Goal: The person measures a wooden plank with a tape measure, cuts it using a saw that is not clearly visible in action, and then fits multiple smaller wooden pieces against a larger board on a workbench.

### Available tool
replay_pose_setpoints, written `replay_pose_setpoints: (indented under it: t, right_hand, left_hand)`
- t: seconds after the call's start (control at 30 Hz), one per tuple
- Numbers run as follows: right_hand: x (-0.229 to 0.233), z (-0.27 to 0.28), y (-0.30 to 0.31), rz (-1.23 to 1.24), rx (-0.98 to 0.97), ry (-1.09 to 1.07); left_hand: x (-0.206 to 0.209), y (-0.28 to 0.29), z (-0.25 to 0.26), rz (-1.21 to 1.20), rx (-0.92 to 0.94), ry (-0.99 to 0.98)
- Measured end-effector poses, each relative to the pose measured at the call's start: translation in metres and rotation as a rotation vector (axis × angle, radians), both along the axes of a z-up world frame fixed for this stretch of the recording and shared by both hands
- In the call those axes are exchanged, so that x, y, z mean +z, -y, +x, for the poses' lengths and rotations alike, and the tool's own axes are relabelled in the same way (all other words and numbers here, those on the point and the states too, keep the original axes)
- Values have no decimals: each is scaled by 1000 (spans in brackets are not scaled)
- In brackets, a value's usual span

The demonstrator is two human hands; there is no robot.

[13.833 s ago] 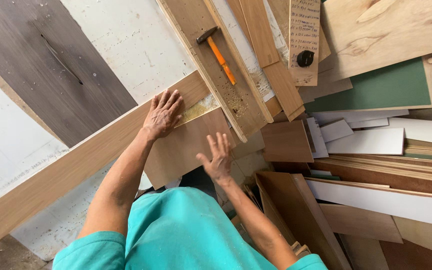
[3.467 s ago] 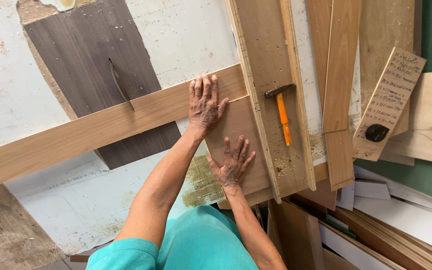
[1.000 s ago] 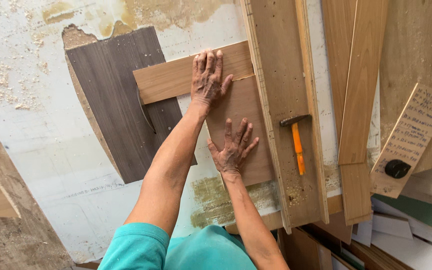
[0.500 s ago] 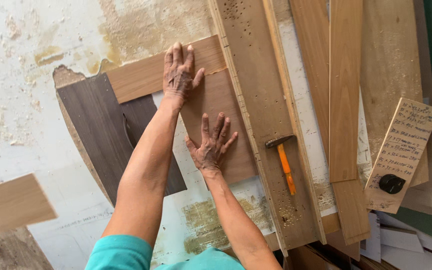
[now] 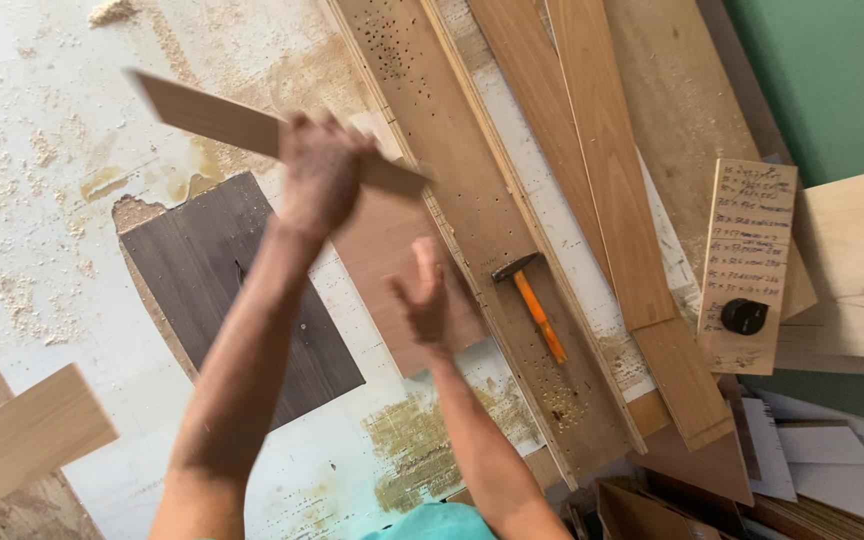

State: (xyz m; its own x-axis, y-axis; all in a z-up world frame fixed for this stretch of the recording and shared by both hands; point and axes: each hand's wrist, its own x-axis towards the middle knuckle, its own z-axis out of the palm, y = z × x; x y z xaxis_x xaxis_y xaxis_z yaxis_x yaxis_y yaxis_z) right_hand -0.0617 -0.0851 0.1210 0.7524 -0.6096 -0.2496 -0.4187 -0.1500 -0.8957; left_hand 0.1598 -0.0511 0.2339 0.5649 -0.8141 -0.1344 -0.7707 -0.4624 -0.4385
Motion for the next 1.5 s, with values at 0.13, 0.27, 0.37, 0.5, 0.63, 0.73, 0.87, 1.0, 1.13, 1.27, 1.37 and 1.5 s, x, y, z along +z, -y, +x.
replay_pose_setpoints:
  t: [0.13,0.27,0.37,0.5,0.63,0.73,0.87,1.0,1.13,1.27,1.37,1.5]
  right_hand:
    - [-1,-89,29,276,-394,431]
    - [-66,-215,35,-14,-232,87]
    - [-105,-295,11,162,-438,-26]
    - [-80,-339,-50,402,-599,-188]
    - [-71,-384,-101,523,-559,-94]
    - [-64,-406,-128,650,-496,-30]
    - [-59,-429,-155,589,-401,-146]
    - [-44,-434,-175,421,-263,-237]
    - [-54,-438,-177,491,-449,-77]
    - [-46,-442,-160,540,-672,109]
    - [-41,-428,-131,505,-776,176]
    - [-27,-388,-78,371,-799,235]
  left_hand:
    - [-15,-12,-122,-168,-57,-149]
    - [-33,-30,-241,-549,-249,-484]
    - [-64,-65,-315,-757,-247,-675]
    - [-97,-171,-383,-1049,288,-1241]
    - [-145,-290,-385,-1394,822,-1140]
    - [-114,-355,-325,-1771,952,-1029]
    - [-14,-373,-244,-2558,1209,-1492]
    - [-18,-372,-171,-2814,1019,-1766]
    - [-27,-369,-176,-2876,1147,-1380]
    - [-17,-384,-283,-2551,1283,-1367]
    - [-85,-404,-374,-2298,1320,-1404]
    - [-70,-402,-471,-1817,1742,-1477]
